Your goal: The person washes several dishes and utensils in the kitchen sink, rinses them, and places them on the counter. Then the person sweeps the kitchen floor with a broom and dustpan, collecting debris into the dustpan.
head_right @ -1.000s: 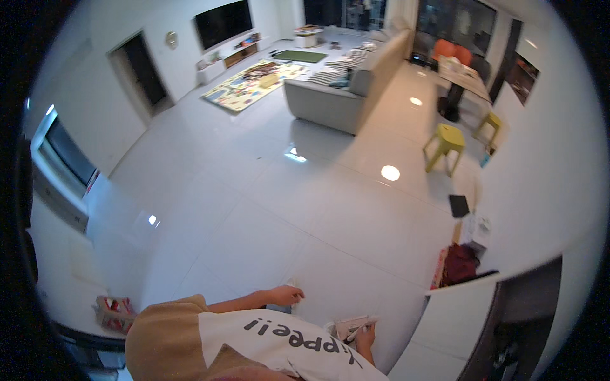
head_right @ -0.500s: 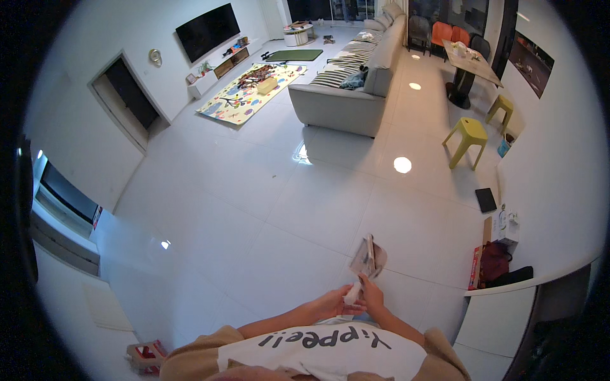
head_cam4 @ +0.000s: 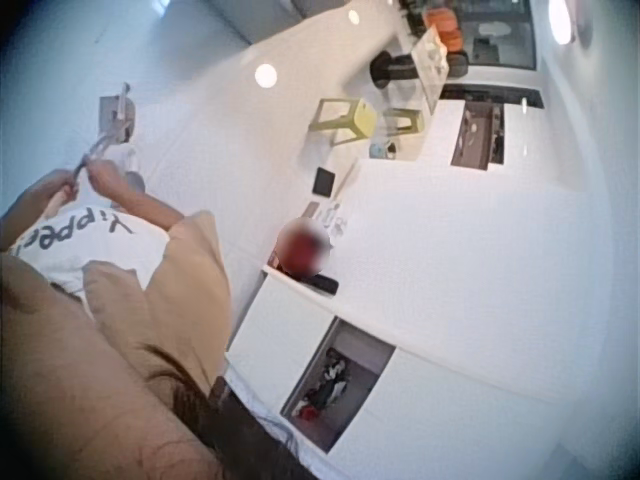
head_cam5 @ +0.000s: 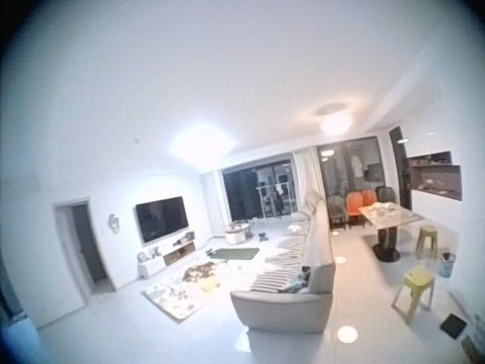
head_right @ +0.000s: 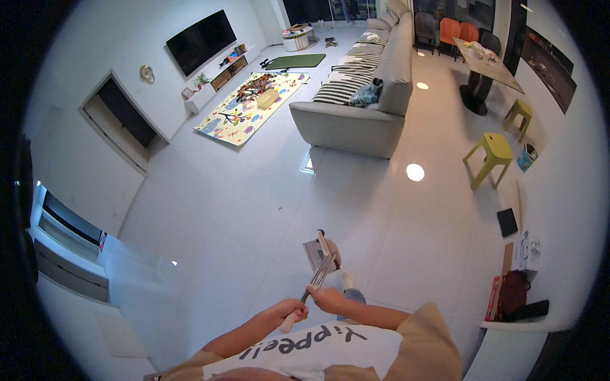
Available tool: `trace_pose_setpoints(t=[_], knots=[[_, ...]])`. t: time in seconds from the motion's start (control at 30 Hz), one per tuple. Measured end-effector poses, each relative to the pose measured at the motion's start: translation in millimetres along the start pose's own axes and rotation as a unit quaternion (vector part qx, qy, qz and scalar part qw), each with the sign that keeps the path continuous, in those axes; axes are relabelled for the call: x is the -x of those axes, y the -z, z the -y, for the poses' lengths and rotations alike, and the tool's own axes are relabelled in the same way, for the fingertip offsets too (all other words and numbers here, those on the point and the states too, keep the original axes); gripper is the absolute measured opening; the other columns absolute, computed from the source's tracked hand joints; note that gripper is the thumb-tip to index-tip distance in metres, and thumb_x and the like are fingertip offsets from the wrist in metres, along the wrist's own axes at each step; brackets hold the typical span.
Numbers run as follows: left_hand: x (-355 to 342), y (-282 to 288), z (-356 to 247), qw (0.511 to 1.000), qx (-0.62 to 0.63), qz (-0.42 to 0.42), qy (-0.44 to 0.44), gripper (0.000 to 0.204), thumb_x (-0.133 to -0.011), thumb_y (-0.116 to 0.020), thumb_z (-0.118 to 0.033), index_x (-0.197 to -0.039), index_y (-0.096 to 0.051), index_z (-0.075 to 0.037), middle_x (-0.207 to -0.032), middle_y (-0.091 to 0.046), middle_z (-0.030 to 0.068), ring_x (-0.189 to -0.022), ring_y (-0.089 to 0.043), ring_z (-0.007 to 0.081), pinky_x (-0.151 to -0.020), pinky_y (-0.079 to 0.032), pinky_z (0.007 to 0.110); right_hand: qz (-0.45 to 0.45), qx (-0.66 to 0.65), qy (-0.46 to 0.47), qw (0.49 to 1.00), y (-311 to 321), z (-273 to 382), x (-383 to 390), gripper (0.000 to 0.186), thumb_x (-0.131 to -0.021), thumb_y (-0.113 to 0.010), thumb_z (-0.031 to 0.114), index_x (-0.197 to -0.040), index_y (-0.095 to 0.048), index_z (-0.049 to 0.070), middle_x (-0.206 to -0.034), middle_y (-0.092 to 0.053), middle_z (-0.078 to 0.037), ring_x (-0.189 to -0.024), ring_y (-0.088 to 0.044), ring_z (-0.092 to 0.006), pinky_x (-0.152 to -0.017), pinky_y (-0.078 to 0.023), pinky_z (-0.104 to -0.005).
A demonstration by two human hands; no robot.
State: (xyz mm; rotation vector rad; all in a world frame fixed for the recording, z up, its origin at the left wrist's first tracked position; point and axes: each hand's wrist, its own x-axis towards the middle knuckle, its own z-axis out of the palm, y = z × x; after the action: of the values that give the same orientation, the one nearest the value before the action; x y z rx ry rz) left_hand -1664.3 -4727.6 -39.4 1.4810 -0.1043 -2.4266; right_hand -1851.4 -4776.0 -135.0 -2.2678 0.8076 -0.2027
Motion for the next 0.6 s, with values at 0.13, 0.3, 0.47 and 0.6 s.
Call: trace_pose_setpoints(t=[0.13, 0.3, 0.47, 0.6], knots=[[19, 19, -95, 0.998, 0.025, -0.037, -0.038, 0.009, -0.089, -0.052, -0.004, -0.085, -0.045, -0.001, -0.062, -0.044, 0.0026, -0.052, -0.046, 0.0115, -0.041, -0.038, 0.023, -0.011, 0.003, 0.065, 0.998, 48, -23, -100, 0.056, -0.086, -0.061, 0.013, -0.140, -0.045, 0.009, -0.087, -0.066, -0.018, -0.066, -0.064, -0.0388, -0.057, -0.051, -0.0478], [38, 46, -182, 0.992, 0.002, -0.106, -0.065, 0.015, -0.088, -0.054, -0.002, -0.096, -0.041, -0.002, -0.066, -0.048, 0.0056, -0.054, -0.050, 0.0136, -0.040, -0.039, 0.024, 0.046, 0.008, 0.105, 0.993, 110, -31, -199, 0.059, -0.084, -0.058, 0.009, -0.142, -0.045, 0.007, -0.089, -0.066, -0.021, -0.064, -0.064, -0.0385, -0.056, -0.051, -0.0488], [37, 102, -256, 0.990, -0.073, -0.090, -0.077, 0.028, -0.085, -0.061, -0.006, -0.103, -0.041, -0.007, -0.070, -0.052, 0.0051, -0.055, -0.055, 0.0140, -0.044, -0.048, 0.028, 0.111, 0.062, 0.049, 0.991, 121, -54, -291, 0.060, -0.091, -0.057, 0.020, -0.148, -0.039, 0.018, -0.081, -0.066, -0.019, -0.066, -0.065, -0.0364, -0.059, -0.051, -0.0475], [106, 194, -322, 0.967, -0.100, -0.234, -0.022, 0.031, -0.083, -0.058, -0.004, -0.113, -0.050, -0.005, -0.072, -0.051, 0.0029, -0.051, -0.044, 0.0077, -0.041, -0.039, 0.027, 0.028, 0.037, -0.070, 0.996, 185, -158, -322, 0.054, -0.091, -0.060, 0.020, -0.144, -0.046, 0.022, -0.085, -0.068, -0.018, -0.075, -0.066, -0.0387, -0.065, -0.054, -0.0479]])
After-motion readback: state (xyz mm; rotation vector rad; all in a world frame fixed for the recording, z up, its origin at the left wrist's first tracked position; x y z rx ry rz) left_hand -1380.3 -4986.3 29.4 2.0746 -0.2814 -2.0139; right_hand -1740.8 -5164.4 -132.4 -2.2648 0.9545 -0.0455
